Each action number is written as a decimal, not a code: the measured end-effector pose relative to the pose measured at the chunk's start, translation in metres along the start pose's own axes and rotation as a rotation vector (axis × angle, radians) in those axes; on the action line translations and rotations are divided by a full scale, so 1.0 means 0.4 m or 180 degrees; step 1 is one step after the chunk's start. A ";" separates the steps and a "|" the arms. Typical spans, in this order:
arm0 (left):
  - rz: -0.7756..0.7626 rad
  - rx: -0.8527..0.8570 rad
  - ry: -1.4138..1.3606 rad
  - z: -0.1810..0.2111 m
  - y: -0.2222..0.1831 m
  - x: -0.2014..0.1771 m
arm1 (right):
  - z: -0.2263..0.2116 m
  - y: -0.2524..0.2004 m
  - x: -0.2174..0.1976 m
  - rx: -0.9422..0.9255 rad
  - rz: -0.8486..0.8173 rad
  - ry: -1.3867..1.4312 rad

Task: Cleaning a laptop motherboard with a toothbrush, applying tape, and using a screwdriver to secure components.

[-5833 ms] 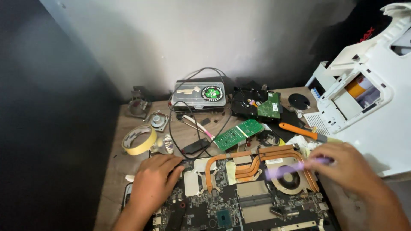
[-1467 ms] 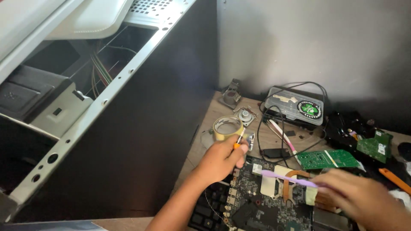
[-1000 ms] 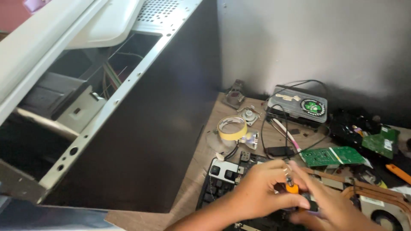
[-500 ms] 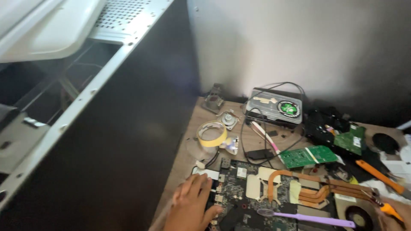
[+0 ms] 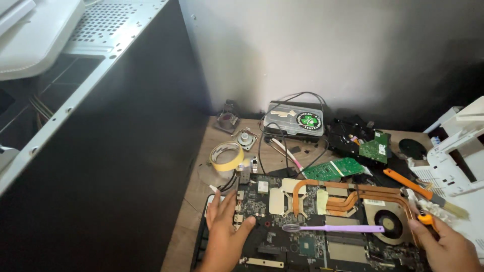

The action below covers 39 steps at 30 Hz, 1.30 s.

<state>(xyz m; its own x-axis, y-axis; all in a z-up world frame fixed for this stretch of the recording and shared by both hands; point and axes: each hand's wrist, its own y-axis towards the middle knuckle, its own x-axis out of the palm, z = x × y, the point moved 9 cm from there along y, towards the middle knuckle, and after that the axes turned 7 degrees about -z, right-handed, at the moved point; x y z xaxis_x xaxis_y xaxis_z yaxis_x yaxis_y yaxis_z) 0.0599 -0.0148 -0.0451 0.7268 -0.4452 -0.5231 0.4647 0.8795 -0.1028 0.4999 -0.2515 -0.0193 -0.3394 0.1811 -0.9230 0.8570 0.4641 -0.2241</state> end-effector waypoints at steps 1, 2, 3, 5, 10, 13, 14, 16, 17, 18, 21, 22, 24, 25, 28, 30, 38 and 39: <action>0.0014 0.0013 -0.0002 0.023 0.009 -0.009 | 0.003 0.018 -0.007 -0.0012 0.0013 0.0007; -0.0029 -0.0182 -0.0210 0.029 0.014 -0.014 | 0.005 0.031 -0.014 -0.0075 0.0080 0.0078; -0.0073 -0.0377 -0.0418 0.036 0.019 -0.017 | 0.009 0.046 -0.021 -0.0137 0.0147 0.0148; 0.0287 0.0130 -0.0367 0.024 0.086 -0.013 | -0.071 0.048 -0.074 -0.0363 0.0131 0.0344; 0.0651 0.0764 -0.1015 0.100 0.218 -0.040 | -0.218 0.147 -0.119 -0.1113 0.0342 0.0602; 0.0801 0.0589 -0.0869 0.019 0.319 0.004 | -0.235 0.250 -0.096 -0.1145 0.0479 0.0669; 0.0793 0.0612 -0.0608 0.019 0.332 0.013 | -0.237 0.280 -0.080 -0.1179 0.0428 0.0661; 0.0790 0.0626 -0.0350 0.021 0.343 0.013 | -0.250 0.296 -0.065 -0.1218 0.0374 0.0649; 0.0720 0.0658 0.0000 0.030 0.341 0.011 | -0.261 0.285 -0.050 -0.1155 0.0204 0.0330; 0.0643 0.0678 0.0349 0.036 0.337 0.013 | -0.266 0.273 -0.033 -0.1083 0.0026 0.0009; 0.0262 0.0870 0.0874 0.070 0.329 0.005 | -0.257 0.301 0.000 -0.1278 0.0205 -0.0700; 0.0254 0.0856 0.0878 0.091 0.323 -0.012 | -0.269 0.285 -0.004 -0.1277 0.0189 -0.0703; 0.0012 0.0789 0.1233 0.135 0.313 -0.027 | -0.332 0.224 -0.040 -0.1986 0.0455 -0.0402; 0.0001 0.0784 0.1238 0.140 0.306 -0.028 | -0.350 0.185 -0.044 -0.1978 0.0446 -0.0400; 0.0234 0.0996 0.1678 0.203 0.283 -0.045 | -0.480 -0.019 -0.116 -0.3072 0.1651 -0.0734; 0.0938 0.1858 0.1913 0.315 0.216 -0.077 | -0.508 -0.031 -0.067 -0.2149 0.0441 -0.0779; -0.0088 0.1303 0.1745 0.270 0.209 -0.014 | -0.594 -0.111 0.195 -0.2810 -0.0717 0.0710; -0.0256 0.1343 0.1519 0.272 0.209 -0.011 | -0.592 -0.111 0.203 -0.2941 -0.0620 0.1016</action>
<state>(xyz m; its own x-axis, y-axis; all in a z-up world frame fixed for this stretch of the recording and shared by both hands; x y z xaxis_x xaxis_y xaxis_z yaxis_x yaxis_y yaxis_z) 0.1506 0.0425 0.0404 0.4214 -0.2975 -0.8567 0.7382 0.6613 0.1335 0.3425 -0.0521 -0.0102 -0.6466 0.1916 -0.7384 0.1829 0.9786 0.0937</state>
